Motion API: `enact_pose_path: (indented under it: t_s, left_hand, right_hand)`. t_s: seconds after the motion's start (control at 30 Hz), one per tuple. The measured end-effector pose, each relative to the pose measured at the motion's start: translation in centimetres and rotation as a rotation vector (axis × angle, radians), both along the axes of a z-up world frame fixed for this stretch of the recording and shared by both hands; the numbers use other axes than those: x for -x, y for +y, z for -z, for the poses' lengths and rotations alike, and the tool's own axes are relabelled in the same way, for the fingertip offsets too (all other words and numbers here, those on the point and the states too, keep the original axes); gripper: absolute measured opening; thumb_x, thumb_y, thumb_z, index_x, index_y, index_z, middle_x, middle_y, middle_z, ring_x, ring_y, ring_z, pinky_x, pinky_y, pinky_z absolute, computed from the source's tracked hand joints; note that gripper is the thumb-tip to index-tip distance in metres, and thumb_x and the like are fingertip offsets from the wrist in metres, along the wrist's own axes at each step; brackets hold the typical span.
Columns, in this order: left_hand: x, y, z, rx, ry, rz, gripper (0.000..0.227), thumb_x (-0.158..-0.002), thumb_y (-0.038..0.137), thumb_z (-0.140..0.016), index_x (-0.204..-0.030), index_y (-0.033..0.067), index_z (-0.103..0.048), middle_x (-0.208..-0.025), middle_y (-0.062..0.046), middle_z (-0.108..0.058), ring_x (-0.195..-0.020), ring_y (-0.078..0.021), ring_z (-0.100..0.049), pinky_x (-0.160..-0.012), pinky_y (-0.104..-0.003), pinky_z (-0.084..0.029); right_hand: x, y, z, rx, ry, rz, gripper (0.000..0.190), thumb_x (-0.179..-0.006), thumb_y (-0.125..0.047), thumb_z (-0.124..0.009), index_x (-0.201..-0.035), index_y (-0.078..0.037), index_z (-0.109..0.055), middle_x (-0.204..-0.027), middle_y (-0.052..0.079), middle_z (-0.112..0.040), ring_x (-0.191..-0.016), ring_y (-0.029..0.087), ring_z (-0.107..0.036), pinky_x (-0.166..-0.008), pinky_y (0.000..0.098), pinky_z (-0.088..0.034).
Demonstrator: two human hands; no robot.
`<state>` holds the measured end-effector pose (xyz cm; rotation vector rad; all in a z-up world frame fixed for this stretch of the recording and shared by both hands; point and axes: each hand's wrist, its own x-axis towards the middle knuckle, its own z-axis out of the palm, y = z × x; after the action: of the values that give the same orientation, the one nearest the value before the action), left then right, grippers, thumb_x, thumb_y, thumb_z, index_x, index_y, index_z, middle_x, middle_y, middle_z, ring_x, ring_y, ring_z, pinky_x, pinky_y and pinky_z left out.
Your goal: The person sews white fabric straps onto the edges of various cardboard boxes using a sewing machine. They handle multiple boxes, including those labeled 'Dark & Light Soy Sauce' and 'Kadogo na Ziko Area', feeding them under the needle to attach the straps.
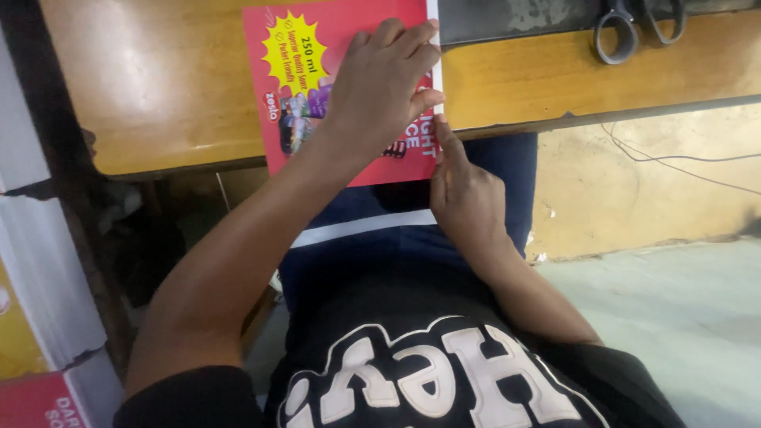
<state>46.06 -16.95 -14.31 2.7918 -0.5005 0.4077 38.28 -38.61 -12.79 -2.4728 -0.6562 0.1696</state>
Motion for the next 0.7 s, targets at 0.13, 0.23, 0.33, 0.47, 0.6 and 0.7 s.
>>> enact_pose_path:
  t_s: [0.13, 0.23, 0.33, 0.47, 0.6, 0.7]
  left_hand:
    - [0.1, 0.0, -0.3, -0.018, 0.044, -0.013, 0.048, -0.096, 0.045, -0.086, -0.130, 0.0129, -0.072, -0.148, -0.004, -0.064, -0.123, -0.0304, -0.057, -0.090, -0.049, -0.049]
    - [-0.2, 0.1, -0.1, -0.022, 0.041, -0.020, 0.048, -0.097, 0.045, -0.085, -0.130, 0.0126, -0.072, -0.150, -0.004, -0.063, -0.124, -0.0307, -0.057, -0.091, -0.049, -0.050]
    - [-0.4, 0.0, -0.3, -0.043, 0.056, -0.036, 0.049, -0.100, 0.047, -0.083, -0.133, 0.0122, -0.071, -0.152, -0.004, -0.063, -0.126, -0.0297, -0.058, -0.094, -0.048, -0.050]
    - [-0.9, 0.4, 0.0, -0.050, 0.046, -0.036, 0.046, -0.100, 0.046, -0.083, -0.131, 0.0137, -0.072, -0.151, -0.004, -0.063, -0.124, -0.0300, -0.057, -0.091, -0.050, -0.049]
    - [-1.1, 0.5, -0.2, -0.065, 0.023, -0.045, 0.047, -0.100, 0.046, -0.084, -0.133, 0.0139, -0.073, -0.151, -0.002, -0.063, -0.124, -0.0283, -0.057, -0.090, -0.048, -0.050]
    - [-1.6, 0.6, 0.0, -0.048, 0.014, -0.047, 0.049, -0.098, 0.048, -0.086, -0.130, 0.0131, -0.073, -0.150, -0.003, -0.064, -0.122, -0.0280, -0.058, -0.090, -0.048, -0.051]
  right_hand:
    - [-0.2, 0.0, 0.7, 0.009, -0.044, 0.022, 0.051, -0.115, -0.018, -0.048, -0.165, -0.009, -0.043, -0.097, 0.012, -0.079, -0.057, 0.030, -0.066, -0.049, 0.0457, -0.049]
    - [-0.6, 0.1, 0.8, -0.012, -0.064, 0.010, 0.050, -0.115, -0.015, -0.048, -0.164, -0.008, -0.044, -0.093, 0.011, -0.078, -0.056, 0.027, -0.064, -0.047, 0.0428, -0.046]
    - [-1.0, 0.1, 0.5, -0.009, -0.033, 0.004, 0.050, -0.116, -0.018, -0.048, -0.165, -0.008, -0.041, -0.101, 0.012, -0.078, -0.064, 0.024, -0.069, -0.048, 0.0408, -0.049]
    - [-1.6, 0.6, -0.1, -0.016, 0.009, 0.010, 0.051, -0.114, -0.018, -0.047, -0.164, -0.009, -0.042, -0.100, 0.012, -0.078, -0.061, 0.025, -0.069, -0.048, 0.0421, -0.049]
    - [-1.9, 0.7, -0.2, -0.059, -0.033, -0.017, 0.048, -0.119, -0.023, -0.048, -0.163, -0.006, -0.043, -0.113, 0.015, -0.079, -0.077, 0.020, -0.076, -0.052, 0.0370, -0.055]
    - [-2.5, 1.0, -0.1, -0.019, -0.040, 0.008, 0.047, -0.118, -0.023, -0.048, -0.162, -0.008, -0.045, -0.114, 0.014, -0.079, -0.078, 0.022, -0.076, -0.052, 0.0398, -0.055]
